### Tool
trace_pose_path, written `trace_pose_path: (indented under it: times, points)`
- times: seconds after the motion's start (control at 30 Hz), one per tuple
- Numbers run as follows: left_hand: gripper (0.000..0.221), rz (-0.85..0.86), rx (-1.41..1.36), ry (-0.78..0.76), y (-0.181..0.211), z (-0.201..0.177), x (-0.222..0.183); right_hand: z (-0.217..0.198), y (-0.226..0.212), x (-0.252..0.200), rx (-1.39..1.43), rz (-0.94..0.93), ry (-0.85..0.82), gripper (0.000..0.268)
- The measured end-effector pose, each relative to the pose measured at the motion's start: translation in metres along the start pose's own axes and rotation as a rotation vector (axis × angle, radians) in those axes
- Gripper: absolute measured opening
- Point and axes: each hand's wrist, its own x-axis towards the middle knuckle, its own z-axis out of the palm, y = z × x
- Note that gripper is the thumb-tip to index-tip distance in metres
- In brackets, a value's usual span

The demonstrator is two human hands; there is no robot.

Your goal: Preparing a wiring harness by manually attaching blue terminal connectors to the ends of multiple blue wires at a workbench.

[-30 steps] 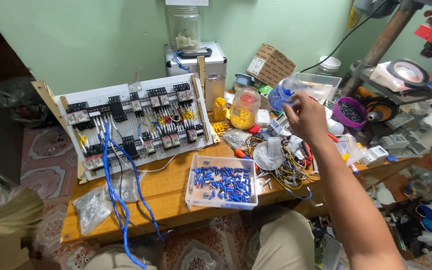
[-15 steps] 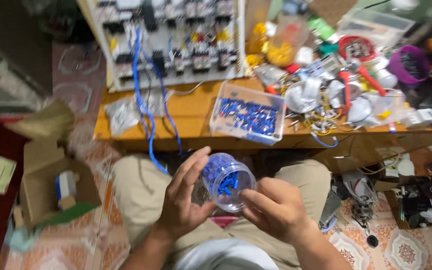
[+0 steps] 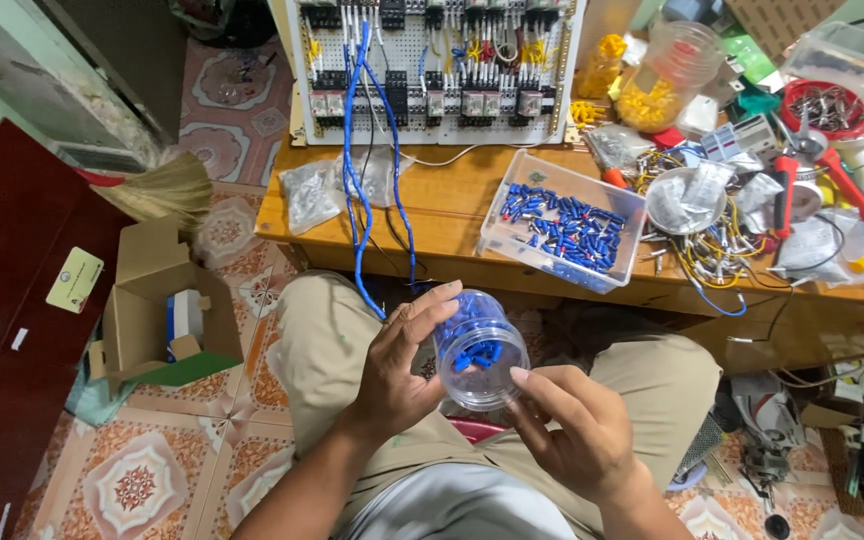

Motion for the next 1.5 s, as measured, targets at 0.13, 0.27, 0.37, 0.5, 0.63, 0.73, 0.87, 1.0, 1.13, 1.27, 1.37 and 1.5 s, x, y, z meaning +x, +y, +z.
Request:
trace_pose_path:
  times: [0.13,0.27,0.37,0.5,0.63,0.73,0.87,1.0,1.13,1.27,1.37,1.5]
  points:
    - [0.06,0.008,-0.021,-0.003,-0.004,-0.001,-0.001,0.002,-0.001,0.0,0.013,0.003,-0.008,0.039]
    - [0.063,-0.012,-0.046,-0.016,-0.006,-0.003,-0.003,0.0,-0.011,0.004,-0.007,0.057,0.022,0.038]
    - [0.065,-0.024,-0.05,-0.005,-0.007,-0.005,-0.003,-0.007,-0.02,0.015,-0.005,0.058,-0.007,0.038]
    - [0.059,-0.052,0.168,0.017,-0.009,-0.009,0.0,-0.016,-0.036,0.044,-0.165,0.058,-0.233,0.034]
    - [0.059,-0.034,0.286,-0.014,-0.014,-0.009,-0.009,-0.002,-0.027,0.06,-0.259,0.038,-0.391,0.042]
    - [0.06,0.024,0.325,-0.042,-0.019,-0.007,-0.011,0.019,-0.008,0.065,-0.339,0.046,-0.731,0.049]
    - [0.061,-0.041,0.405,-0.11,-0.031,-0.008,-0.023,0.034,0.002,0.069,-0.318,0.27,-0.967,0.053]
    - [0.065,-0.066,0.432,-0.186,-0.037,-0.009,-0.032,0.047,0.018,0.053,-0.274,0.234,-0.964,0.046]
    - [0.08,-0.098,0.421,-0.209,-0.038,-0.008,-0.035,0.042,0.02,0.048,-0.27,0.177,-0.871,0.034]
    - [0.094,-0.1,0.445,-0.159,-0.036,-0.01,-0.032,0.025,0.019,0.052,-0.003,0.223,-0.649,0.041]
    - [0.077,-0.086,0.432,-0.126,-0.028,-0.015,-0.023,0.013,0.013,0.054,0.173,0.229,-0.495,0.042]
    - [0.059,-0.002,0.418,-0.067,-0.018,-0.021,-0.012,0.012,0.014,0.045,0.356,0.131,-0.281,0.042]
